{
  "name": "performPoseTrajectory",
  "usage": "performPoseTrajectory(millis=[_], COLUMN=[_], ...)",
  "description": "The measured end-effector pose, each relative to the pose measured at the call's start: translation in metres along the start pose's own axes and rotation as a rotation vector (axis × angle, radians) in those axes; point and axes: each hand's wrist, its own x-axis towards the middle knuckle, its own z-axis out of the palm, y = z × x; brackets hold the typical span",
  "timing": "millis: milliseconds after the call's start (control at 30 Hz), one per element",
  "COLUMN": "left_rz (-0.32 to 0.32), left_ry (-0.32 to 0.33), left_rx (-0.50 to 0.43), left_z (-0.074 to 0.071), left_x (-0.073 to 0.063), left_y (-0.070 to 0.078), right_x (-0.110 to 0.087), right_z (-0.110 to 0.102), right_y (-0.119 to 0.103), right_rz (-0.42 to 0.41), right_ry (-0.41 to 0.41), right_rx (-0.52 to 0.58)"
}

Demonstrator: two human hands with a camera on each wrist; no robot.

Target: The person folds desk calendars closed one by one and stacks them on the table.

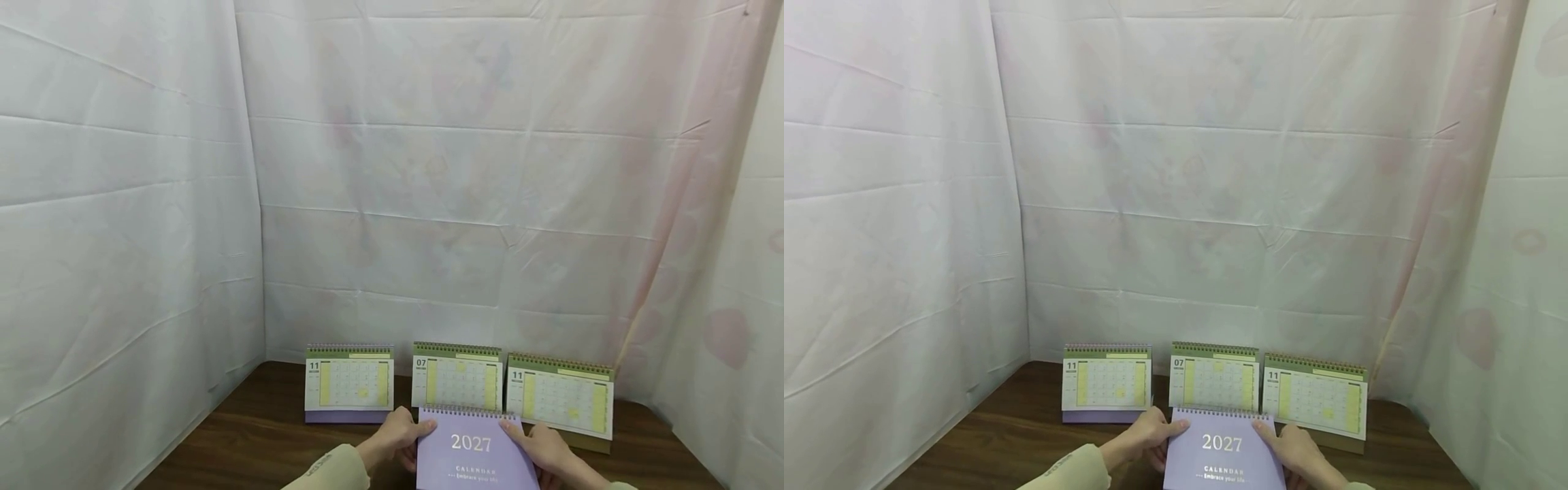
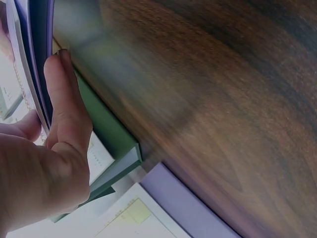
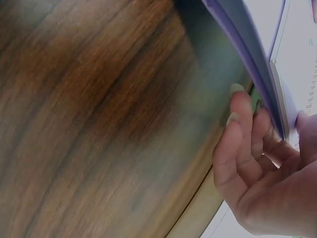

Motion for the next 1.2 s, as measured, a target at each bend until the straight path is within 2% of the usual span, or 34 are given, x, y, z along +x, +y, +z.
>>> performPoseTrajectory(millis=[267,500,633,833,967,1200], left_rz=[0.004,0.037,0.057,0.038,0.015,0.019], left_ry=[0.025,0.053,0.032,0.03,0.035,0.058], left_rx=[0.06,0.252,0.337,0.445,0.485,0.532], left_z=[0.004,0.007,0.009,0.013,0.013,0.014], left_x=[0.004,0.01,0.012,0.016,0.017,0.018], left_y=[-0.006,-0.01,-0.013,-0.016,-0.016,-0.017], right_x=[0.005,0.008,0.008,0.01,0.01,0.012], right_z=[0.009,0.014,0.016,0.018,0.019,0.02], right_y=[0.004,0.006,0.005,0.004,0.004,0.005], right_rz=[-0.075,-0.042,-0.017,-0.018,-0.022,-0.049], right_ry=[0.032,0.013,-0.018,-0.051,-0.052,-0.047], right_rx=[-0.062,-0.199,-0.253,-0.287,-0.308,-0.35])
